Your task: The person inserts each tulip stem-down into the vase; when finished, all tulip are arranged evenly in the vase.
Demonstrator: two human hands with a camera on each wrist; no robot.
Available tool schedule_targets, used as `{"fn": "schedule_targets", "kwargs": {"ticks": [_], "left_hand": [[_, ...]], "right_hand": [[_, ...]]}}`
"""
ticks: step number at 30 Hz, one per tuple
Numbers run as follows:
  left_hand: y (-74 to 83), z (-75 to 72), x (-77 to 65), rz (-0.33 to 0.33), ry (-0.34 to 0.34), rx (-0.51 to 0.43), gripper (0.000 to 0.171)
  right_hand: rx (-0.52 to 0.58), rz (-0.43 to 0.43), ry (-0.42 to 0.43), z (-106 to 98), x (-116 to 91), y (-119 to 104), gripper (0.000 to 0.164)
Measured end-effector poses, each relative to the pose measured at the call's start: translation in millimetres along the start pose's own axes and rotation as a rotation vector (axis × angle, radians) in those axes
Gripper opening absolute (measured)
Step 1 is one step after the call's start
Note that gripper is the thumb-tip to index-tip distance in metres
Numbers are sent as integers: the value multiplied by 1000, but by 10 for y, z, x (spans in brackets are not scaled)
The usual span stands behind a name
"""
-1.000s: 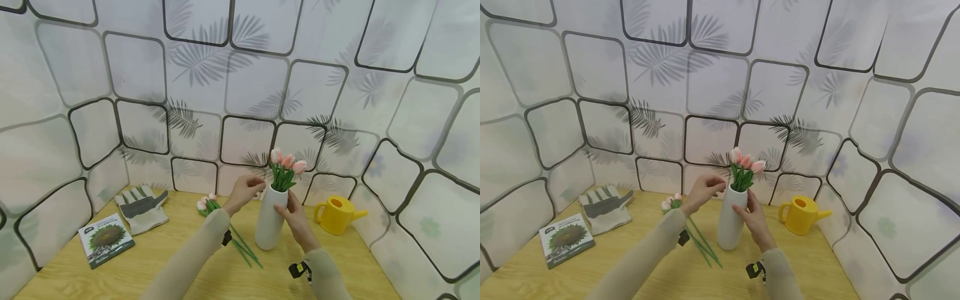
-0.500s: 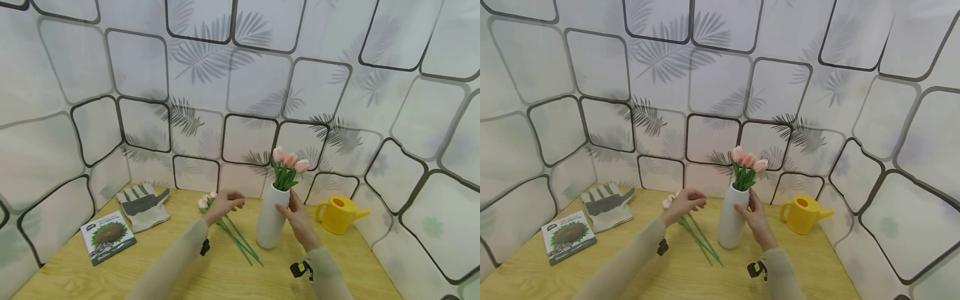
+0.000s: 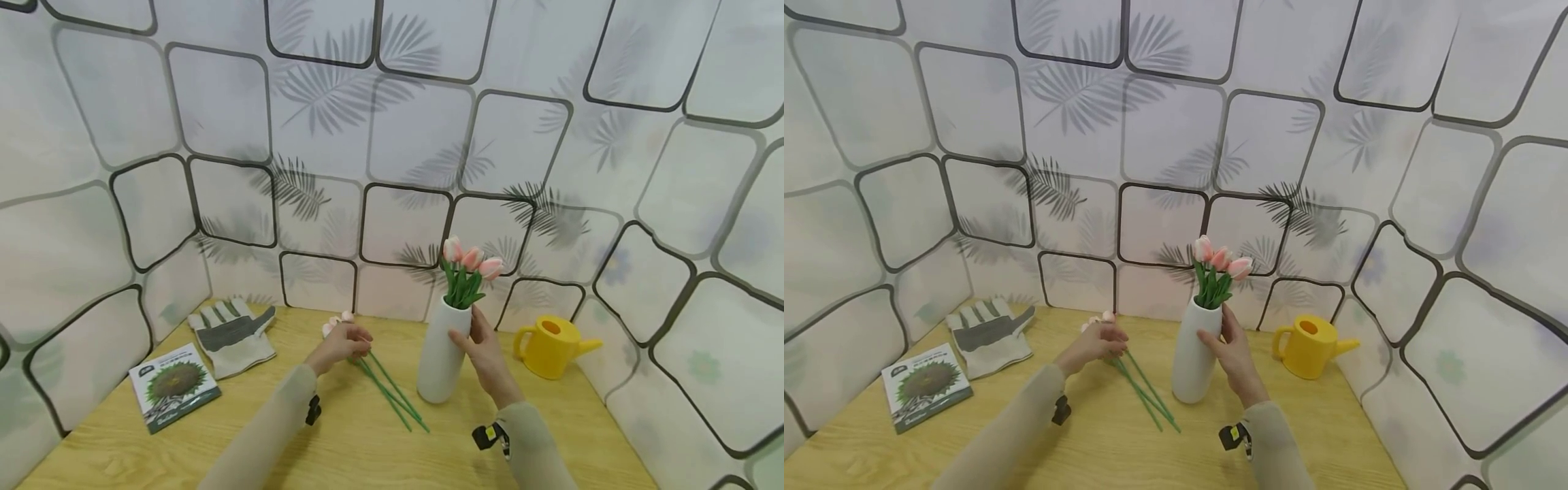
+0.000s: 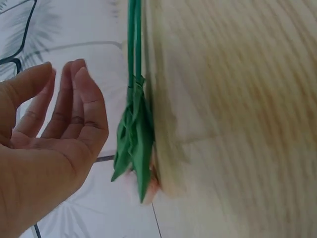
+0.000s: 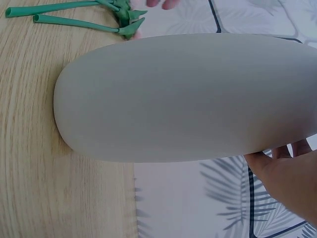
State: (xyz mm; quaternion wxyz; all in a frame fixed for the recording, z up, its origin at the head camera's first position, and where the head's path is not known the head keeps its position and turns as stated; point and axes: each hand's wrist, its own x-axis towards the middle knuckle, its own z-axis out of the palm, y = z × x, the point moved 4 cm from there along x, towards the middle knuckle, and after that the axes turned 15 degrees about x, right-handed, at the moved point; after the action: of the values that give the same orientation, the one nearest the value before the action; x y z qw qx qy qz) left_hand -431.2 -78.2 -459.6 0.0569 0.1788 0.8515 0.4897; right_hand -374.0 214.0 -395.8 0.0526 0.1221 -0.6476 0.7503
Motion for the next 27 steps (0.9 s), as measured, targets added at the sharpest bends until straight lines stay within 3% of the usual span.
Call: {"fn": "schedule_targets", "kwargs": {"ticks": [4,9,20,27], "left_hand": [[-97,-13,-27,-50,-23,42,25],[-171,-30,-29,-97,-2,119,22],[-174,14,-30,-146,57,259,34],[-119,63,-37,-130,43,299,38]], "right_hand": [[-3,15,1,11,-5,-4,81],[1,10,-11,26,-12,-15,80],[9,12,-4,10,-16,-19,80],[15,6,-8,7,-8,-17,79]]}}
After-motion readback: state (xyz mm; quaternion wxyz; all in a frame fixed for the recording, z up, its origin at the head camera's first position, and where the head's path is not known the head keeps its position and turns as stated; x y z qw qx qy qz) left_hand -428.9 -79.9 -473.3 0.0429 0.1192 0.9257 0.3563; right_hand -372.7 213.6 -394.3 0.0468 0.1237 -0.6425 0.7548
